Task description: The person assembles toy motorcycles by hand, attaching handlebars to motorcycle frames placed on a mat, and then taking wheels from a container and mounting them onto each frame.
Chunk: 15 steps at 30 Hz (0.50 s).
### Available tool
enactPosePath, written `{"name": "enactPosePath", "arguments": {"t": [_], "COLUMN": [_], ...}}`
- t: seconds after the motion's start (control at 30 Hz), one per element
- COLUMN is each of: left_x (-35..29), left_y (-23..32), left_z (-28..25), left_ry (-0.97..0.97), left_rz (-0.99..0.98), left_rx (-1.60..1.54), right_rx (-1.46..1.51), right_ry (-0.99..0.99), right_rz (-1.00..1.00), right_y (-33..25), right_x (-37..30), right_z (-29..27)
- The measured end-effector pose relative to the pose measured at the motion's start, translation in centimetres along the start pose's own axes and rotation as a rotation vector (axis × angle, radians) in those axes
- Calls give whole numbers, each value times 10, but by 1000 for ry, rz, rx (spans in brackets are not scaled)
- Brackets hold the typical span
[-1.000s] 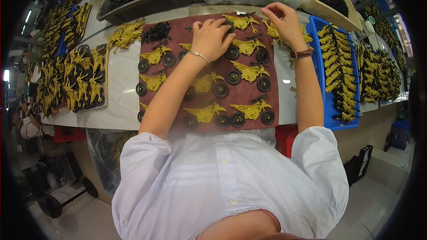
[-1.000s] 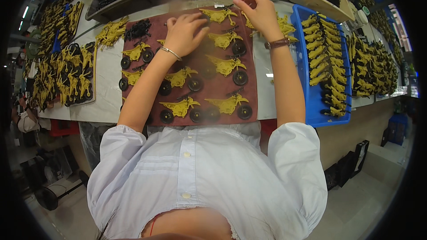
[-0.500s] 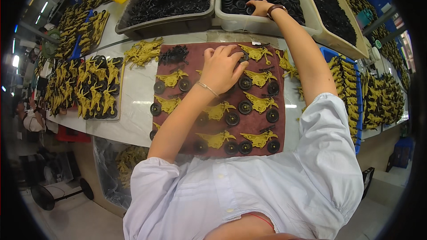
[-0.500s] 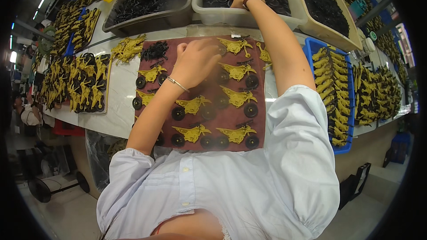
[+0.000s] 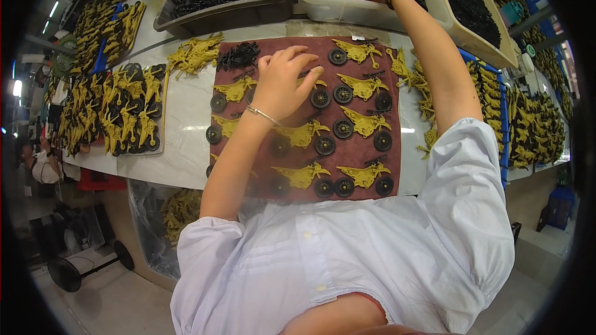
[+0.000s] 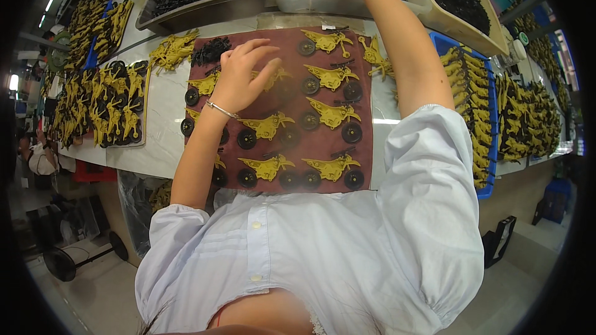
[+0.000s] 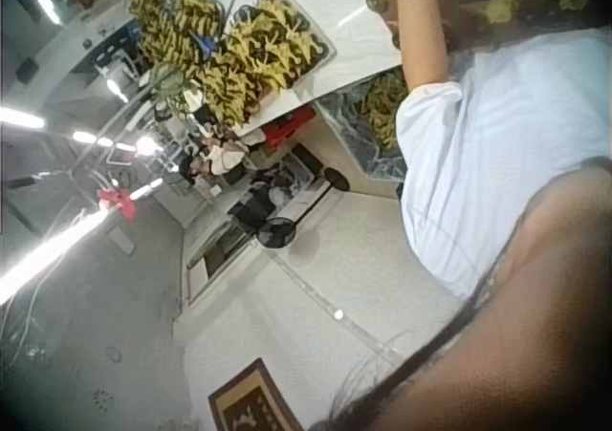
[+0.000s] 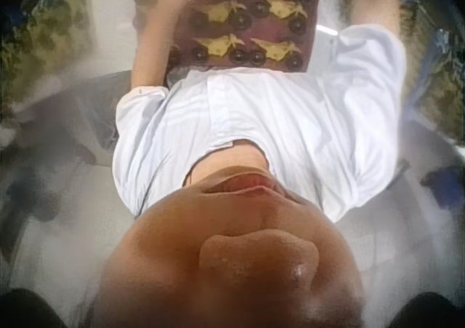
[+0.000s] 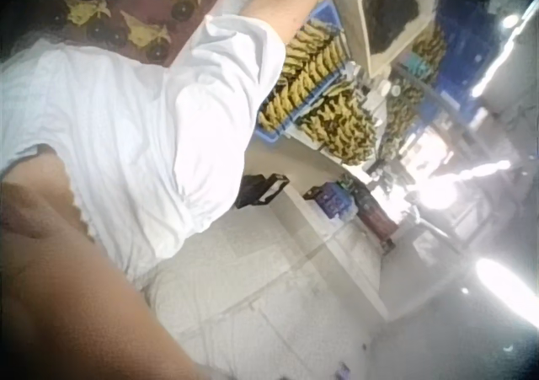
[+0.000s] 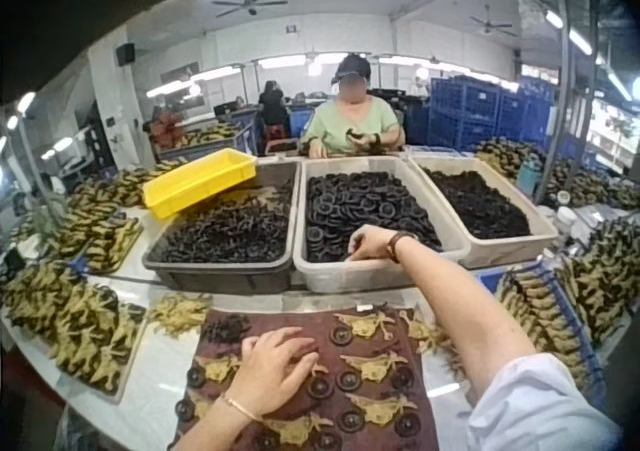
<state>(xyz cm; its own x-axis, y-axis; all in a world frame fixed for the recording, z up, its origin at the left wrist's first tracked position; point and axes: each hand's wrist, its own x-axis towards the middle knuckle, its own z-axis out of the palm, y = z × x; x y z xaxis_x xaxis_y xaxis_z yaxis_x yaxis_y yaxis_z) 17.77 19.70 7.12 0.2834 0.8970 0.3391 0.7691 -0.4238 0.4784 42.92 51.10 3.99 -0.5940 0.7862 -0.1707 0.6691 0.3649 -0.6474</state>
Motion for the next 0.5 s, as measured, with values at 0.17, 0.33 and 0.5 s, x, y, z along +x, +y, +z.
{"name": "enactPosePath", "arguments": {"t": [0.17,0.33,0.5], "left_x": [-1,0,1], "left_y": [3,10,17], "left_z": [1,7,9], "left_ry": [12,-29,-92], "left_rz": [-2,21,79], "left_rx": [-38,-64,-77], "right_rx": [194,122,287], "right_ry": [148,313,214], "right_rz": [124,8,-76], "right_y": [-27,-56,-83], "right_x": [-34,-64,-129], "right_z": [-7,-14,-28]}}
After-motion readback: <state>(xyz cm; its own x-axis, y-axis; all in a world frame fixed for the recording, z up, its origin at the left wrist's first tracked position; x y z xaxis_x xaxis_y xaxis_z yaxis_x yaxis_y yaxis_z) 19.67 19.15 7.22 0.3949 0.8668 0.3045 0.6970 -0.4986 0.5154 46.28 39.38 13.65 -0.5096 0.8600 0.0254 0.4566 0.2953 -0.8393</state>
